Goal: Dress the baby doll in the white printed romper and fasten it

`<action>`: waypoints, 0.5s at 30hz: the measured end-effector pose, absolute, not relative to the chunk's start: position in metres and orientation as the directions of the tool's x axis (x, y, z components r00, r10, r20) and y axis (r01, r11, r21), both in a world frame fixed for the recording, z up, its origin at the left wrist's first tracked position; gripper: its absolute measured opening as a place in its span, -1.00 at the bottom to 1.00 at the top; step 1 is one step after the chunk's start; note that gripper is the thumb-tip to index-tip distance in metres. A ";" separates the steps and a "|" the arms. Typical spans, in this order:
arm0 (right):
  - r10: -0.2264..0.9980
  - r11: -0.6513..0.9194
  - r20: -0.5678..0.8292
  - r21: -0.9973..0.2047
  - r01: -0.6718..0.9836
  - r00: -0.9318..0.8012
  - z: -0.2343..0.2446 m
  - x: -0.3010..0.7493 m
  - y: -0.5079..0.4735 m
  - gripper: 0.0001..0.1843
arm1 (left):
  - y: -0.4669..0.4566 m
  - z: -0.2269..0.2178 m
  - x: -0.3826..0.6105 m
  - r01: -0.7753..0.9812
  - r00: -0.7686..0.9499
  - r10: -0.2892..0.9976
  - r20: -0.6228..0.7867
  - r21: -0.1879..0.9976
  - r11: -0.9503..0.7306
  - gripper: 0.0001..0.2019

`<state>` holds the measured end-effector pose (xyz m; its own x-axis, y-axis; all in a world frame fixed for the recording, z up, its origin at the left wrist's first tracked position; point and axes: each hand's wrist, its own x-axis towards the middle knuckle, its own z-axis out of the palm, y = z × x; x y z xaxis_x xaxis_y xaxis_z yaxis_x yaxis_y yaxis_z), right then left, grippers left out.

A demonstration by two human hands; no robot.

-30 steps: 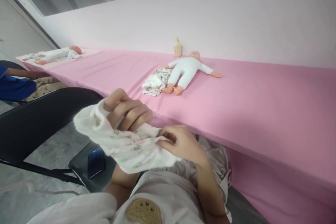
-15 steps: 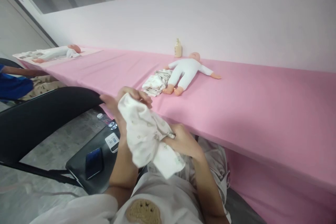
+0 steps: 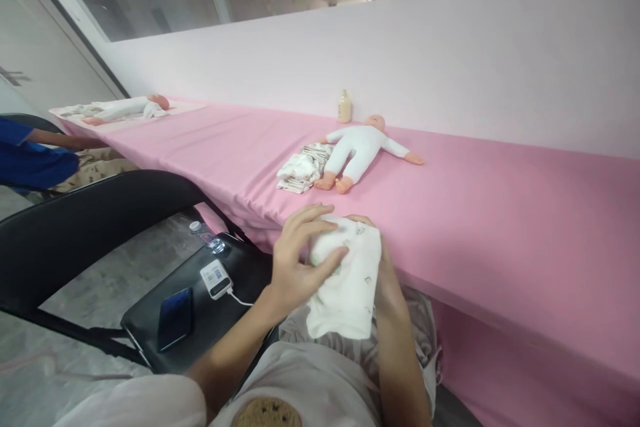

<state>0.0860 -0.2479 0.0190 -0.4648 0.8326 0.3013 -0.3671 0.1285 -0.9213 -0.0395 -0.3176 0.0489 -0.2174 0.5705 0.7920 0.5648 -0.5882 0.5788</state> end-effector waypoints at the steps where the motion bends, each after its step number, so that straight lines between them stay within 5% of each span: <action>1: 0.839 0.117 0.294 -0.919 -0.377 -0.457 0.020 0.088 -0.248 -0.67 | -0.317 0.044 -0.037 0.598 -0.234 0.606 0.760 0.604 -0.527 -0.58; 5: 0.883 0.185 0.312 -0.918 -0.350 -0.352 0.022 0.093 -0.248 -0.62 | -0.315 0.029 -0.039 0.308 -0.256 0.865 0.431 0.885 -0.350 -0.16; 10: 0.873 0.252 0.359 -0.912 -0.324 -0.331 0.024 0.094 -0.251 -0.69 | -0.316 0.008 -0.045 -0.022 -0.114 0.993 0.041 0.999 -0.044 -0.50; 12: 0.859 0.245 0.365 -0.909 -0.337 -0.359 0.025 0.093 -0.252 -0.68 | -0.315 0.007 -0.050 -0.087 -0.138 0.990 0.020 0.996 -0.033 -0.61; 15: 0.854 0.199 0.358 -0.895 -0.398 -0.378 0.028 0.094 -0.251 -0.69 | -0.298 0.029 -0.068 -0.157 -0.330 0.929 0.168 0.961 -0.229 -0.56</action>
